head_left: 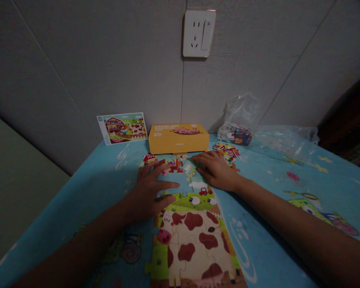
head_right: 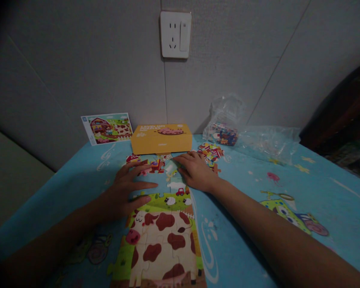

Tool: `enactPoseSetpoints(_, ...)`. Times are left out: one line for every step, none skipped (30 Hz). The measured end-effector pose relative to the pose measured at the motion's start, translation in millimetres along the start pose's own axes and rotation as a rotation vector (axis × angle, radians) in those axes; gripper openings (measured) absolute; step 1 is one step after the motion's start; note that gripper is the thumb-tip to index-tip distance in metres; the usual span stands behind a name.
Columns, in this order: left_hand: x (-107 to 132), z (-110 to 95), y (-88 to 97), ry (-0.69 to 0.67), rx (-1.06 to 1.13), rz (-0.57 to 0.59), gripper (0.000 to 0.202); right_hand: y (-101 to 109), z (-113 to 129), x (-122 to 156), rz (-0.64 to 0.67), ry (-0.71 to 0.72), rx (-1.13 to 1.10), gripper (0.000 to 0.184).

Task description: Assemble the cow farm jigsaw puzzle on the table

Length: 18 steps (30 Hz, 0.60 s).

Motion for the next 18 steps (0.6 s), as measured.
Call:
enactPoseSetpoints(0,-1,-1.0,-0.010,0.011,0.009,0.032,0,0,0,0.002,0.001,0.012,0.038)
enactPoseSetpoints(1,-1,-1.6,-0.011,0.020,0.014,0.031,1,1,0,0.003,0.002,0.023,0.038)
enactPoseSetpoints(1,0,-2.2,-0.011,0.026,0.018,0.031,2,1,0,0.004,0.000,0.033,0.037)
enactPoseSetpoints(1,1,-2.7,-0.010,0.031,0.020,0.031,2,1,0,0.005,-0.004,0.040,0.037)
enactPoseSetpoints(1,1,-3.0,-0.008,0.033,0.023,0.031,3,2,0,0.006,-0.007,0.044,0.036)
enactPoseSetpoints(1,1,-3.3,-0.007,0.033,0.025,0.032,3,2,0,0.009,-0.009,0.047,0.036)
enactPoseSetpoints(1,2,-3.5,-0.005,0.034,0.028,0.032,3,2,0,0.012,-0.011,0.047,0.035)
enactPoseSetpoints(1,2,-3.5,-0.003,0.034,0.031,0.032,3,1,0,0.011,-0.013,0.045,0.035)
enactPoseSetpoints(1,2,-3.5,0.000,0.035,0.034,0.032,3,1,0,0.008,-0.013,0.040,0.036)
enactPoseSetpoints(1,2,-3.5,0.002,0.037,0.035,0.032,3,0,0,0.000,-0.015,0.033,0.037)
enactPoseSetpoints(0,2,-3.6,0.003,0.038,0.038,0.032,4,0,0,-0.014,-0.018,0.023,0.039)
enactPoseSetpoints(1,2,-3.7,0.003,0.039,0.040,0.032,6,-1,0,-0.034,-0.019,0.012,0.040)
enactPoseSetpoints(1,2,-3.8,0.002,0.038,0.041,0.032,7,-2,0,-0.053,-0.015,-0.002,0.039)
enactPoseSetpoints(1,2,-3.9,0.002,0.037,0.040,0.031,9,-1,0,-0.072,-0.007,-0.015,0.035)
enactPoseSetpoints(1,2,-4.1,0.001,0.035,0.040,0.031,12,0,0,-0.093,0.002,-0.027,0.027)
enactPoseSetpoints(1,2,-3.9,0.000,0.036,0.036,0.031,15,2,1,-0.113,0.008,-0.042,0.020)
enactPoseSetpoints(1,2,-3.4,-0.004,0.041,0.031,0.033,19,4,2,-0.131,0.008,-0.063,0.019)
enactPoseSetpoints(1,2,-2.5,-0.007,0.052,0.022,0.039,21,6,3,-0.142,0.001,-0.094,0.022)
Point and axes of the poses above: each hand's wrist, its own x-axis away from the middle knuckle, its own y-axis out of the back of the hand, z = x × y, the point moved 9 cm from there along -x, towards the middle knuckle, and after that the axes turned 6 degrees about z, right-handed, at the moved point
